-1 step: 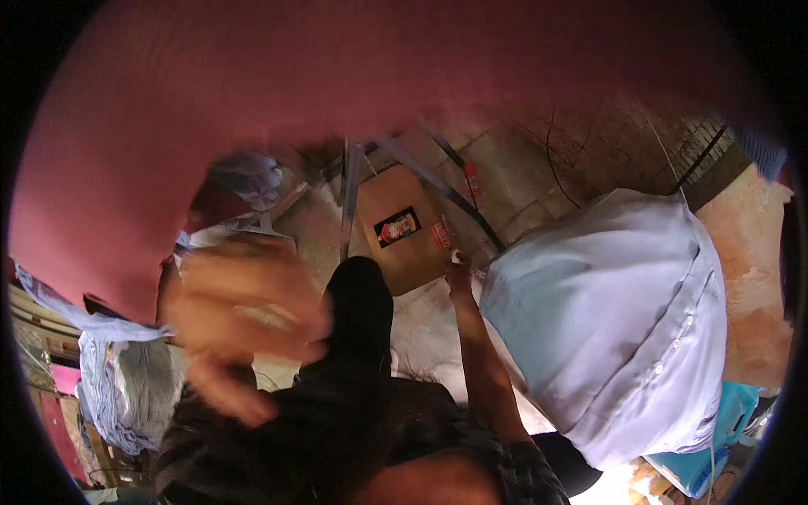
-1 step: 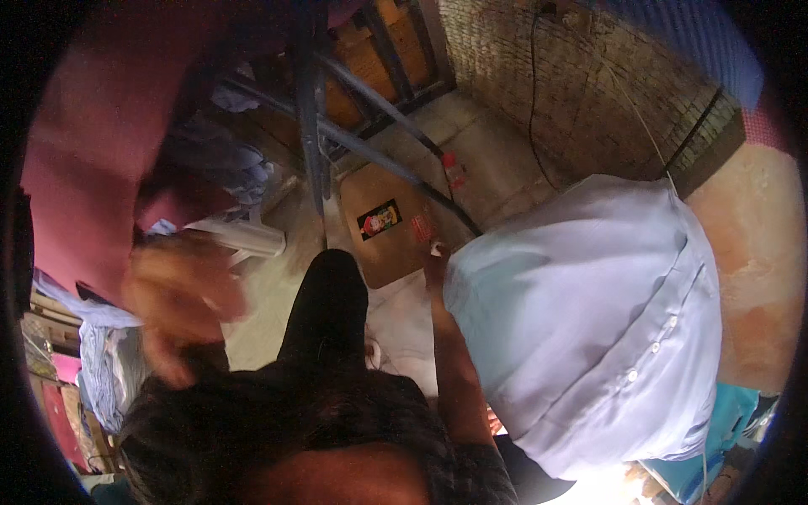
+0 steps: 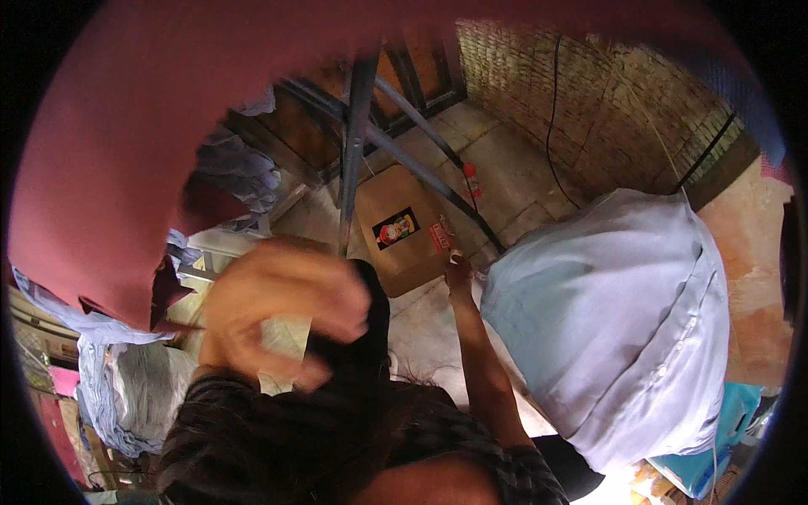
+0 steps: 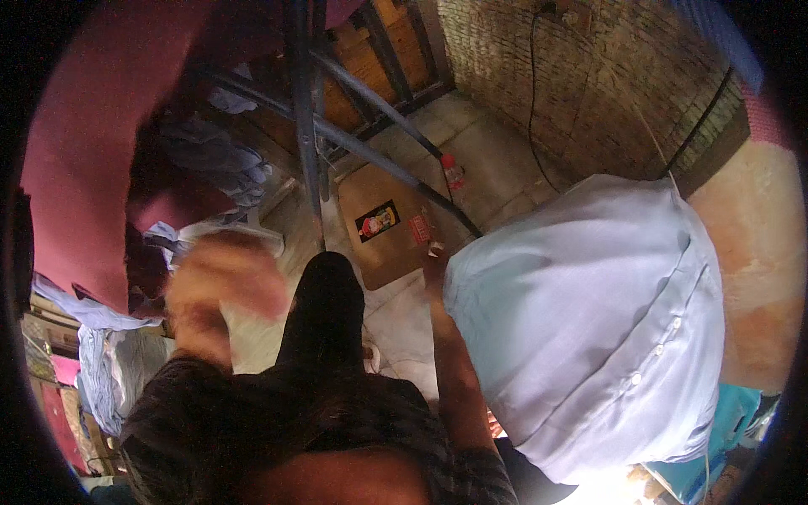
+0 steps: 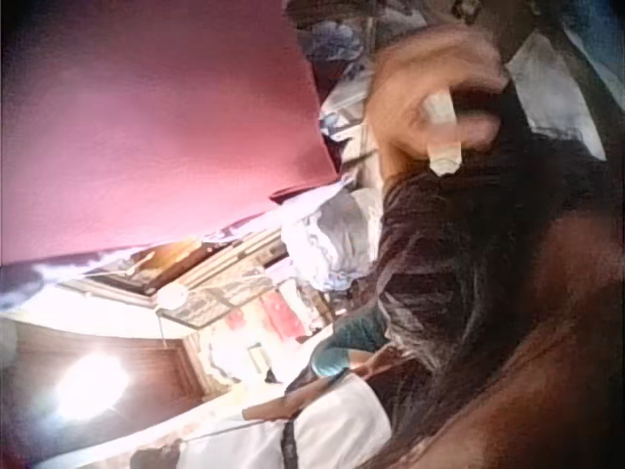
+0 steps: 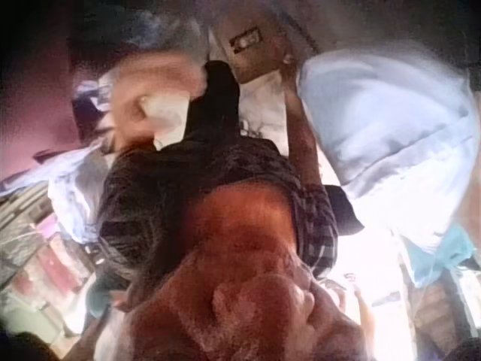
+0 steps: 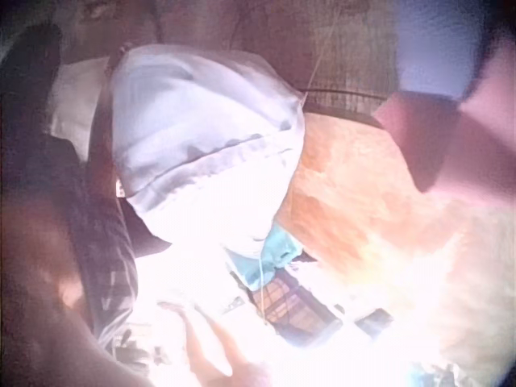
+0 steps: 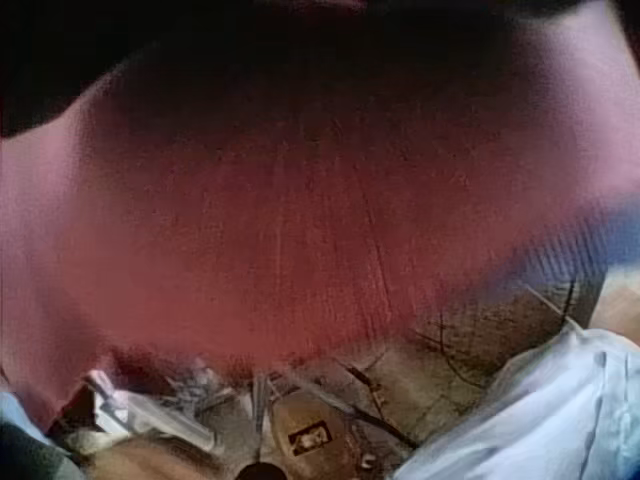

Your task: The person irons a light blue collared shirt on an ironing board, smoothing different sections of the fabric and using an iron to press the front panels, collar, and sleeves.

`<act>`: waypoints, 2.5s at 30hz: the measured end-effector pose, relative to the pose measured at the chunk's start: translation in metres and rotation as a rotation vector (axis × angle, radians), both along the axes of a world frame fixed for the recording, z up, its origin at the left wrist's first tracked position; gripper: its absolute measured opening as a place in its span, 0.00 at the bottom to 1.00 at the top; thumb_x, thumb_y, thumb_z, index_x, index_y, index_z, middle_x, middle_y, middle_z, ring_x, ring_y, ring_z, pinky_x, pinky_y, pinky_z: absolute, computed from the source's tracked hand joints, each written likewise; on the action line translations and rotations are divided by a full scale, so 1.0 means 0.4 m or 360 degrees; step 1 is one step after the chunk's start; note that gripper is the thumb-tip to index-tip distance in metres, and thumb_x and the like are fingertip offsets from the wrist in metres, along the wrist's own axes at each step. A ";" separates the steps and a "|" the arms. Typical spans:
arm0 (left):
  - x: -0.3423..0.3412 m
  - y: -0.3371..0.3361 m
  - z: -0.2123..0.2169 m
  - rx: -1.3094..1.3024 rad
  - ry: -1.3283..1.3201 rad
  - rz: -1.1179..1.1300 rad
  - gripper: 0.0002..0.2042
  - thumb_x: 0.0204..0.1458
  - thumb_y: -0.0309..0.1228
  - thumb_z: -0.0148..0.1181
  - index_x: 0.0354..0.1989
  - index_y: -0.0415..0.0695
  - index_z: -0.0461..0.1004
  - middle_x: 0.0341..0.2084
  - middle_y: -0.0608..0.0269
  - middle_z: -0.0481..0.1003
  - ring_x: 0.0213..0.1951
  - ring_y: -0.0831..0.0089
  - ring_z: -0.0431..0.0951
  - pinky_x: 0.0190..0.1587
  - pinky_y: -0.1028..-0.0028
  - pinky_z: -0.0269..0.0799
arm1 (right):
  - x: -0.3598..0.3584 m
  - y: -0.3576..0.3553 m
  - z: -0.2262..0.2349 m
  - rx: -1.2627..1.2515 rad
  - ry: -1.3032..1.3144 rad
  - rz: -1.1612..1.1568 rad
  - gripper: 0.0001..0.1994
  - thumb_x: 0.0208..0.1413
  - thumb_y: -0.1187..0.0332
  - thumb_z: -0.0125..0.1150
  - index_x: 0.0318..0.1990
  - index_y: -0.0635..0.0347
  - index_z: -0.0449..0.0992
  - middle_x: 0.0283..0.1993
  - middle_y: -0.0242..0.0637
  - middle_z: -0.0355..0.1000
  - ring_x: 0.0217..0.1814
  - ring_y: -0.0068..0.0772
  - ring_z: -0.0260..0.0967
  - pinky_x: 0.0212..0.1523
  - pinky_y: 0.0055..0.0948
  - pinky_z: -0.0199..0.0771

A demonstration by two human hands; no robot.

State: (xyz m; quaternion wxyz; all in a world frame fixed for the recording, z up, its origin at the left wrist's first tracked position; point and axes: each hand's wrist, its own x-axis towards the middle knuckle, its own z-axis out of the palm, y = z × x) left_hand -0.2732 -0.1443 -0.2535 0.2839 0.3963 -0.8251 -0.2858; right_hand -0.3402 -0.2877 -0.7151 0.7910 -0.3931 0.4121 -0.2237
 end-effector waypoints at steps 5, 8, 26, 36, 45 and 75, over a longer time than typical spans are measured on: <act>0.150 -0.093 -0.490 0.1120 -0.1043 0.0683 0.23 0.50 0.46 0.66 0.45 0.40 0.74 0.44 0.54 0.76 0.52 0.53 0.75 0.54 0.60 0.68 | 0.060 0.035 -0.049 0.0057 -0.0193 0.0062 0.20 0.56 0.72 0.61 0.57 0.66 0.73 0.52 0.39 0.73 0.51 0.33 0.71 0.54 0.32 0.70; 0.196 -0.089 -0.681 0.0714 -0.0997 0.1102 0.38 0.43 0.51 0.70 0.60 0.43 0.67 0.60 0.43 0.65 0.64 0.48 0.64 0.63 0.59 0.61 | 0.098 0.056 -0.050 -0.0772 -0.0392 0.0069 0.23 0.57 0.71 0.61 0.61 0.62 0.71 0.47 0.39 0.75 0.49 0.34 0.73 0.47 0.30 0.75; 0.146 0.022 -0.686 0.0084 -0.1335 0.1663 0.34 0.49 0.24 0.63 0.67 0.53 0.62 0.65 0.46 0.62 0.51 0.47 0.77 0.46 0.56 0.78 | 0.064 0.309 0.129 -0.1764 -0.0358 0.0848 0.40 0.50 0.67 0.69 0.70 0.61 0.55 0.73 0.56 0.47 0.73 0.62 0.50 0.69 0.52 0.56; 0.181 0.064 -0.748 -0.0081 -0.1089 0.1629 0.32 0.47 0.16 0.55 0.65 0.53 0.66 0.67 0.55 0.61 0.52 0.49 0.76 0.46 0.55 0.79 | 0.048 0.278 0.142 -0.1592 -0.0542 0.0901 0.43 0.49 0.66 0.68 0.72 0.60 0.51 0.76 0.55 0.43 0.76 0.56 0.46 0.73 0.47 0.51; 0.218 0.069 -0.779 -0.0144 -0.1069 0.1646 0.34 0.45 0.15 0.54 0.64 0.53 0.65 0.67 0.55 0.61 0.51 0.49 0.77 0.46 0.55 0.78 | 0.120 0.146 -0.015 -0.1002 -0.0566 0.0055 0.14 0.56 0.75 0.57 0.50 0.64 0.77 0.52 0.48 0.76 0.53 0.49 0.75 0.56 0.37 0.74; 0.226 0.062 -0.763 0.0038 -0.0843 0.1559 0.32 0.45 0.15 0.57 0.63 0.51 0.65 0.68 0.54 0.58 0.53 0.51 0.76 0.46 0.58 0.79 | 0.489 -0.216 -0.235 -0.1769 0.0783 0.0626 0.22 0.53 0.58 0.60 0.51 0.63 0.73 0.47 0.57 0.76 0.53 0.55 0.74 0.52 0.47 0.75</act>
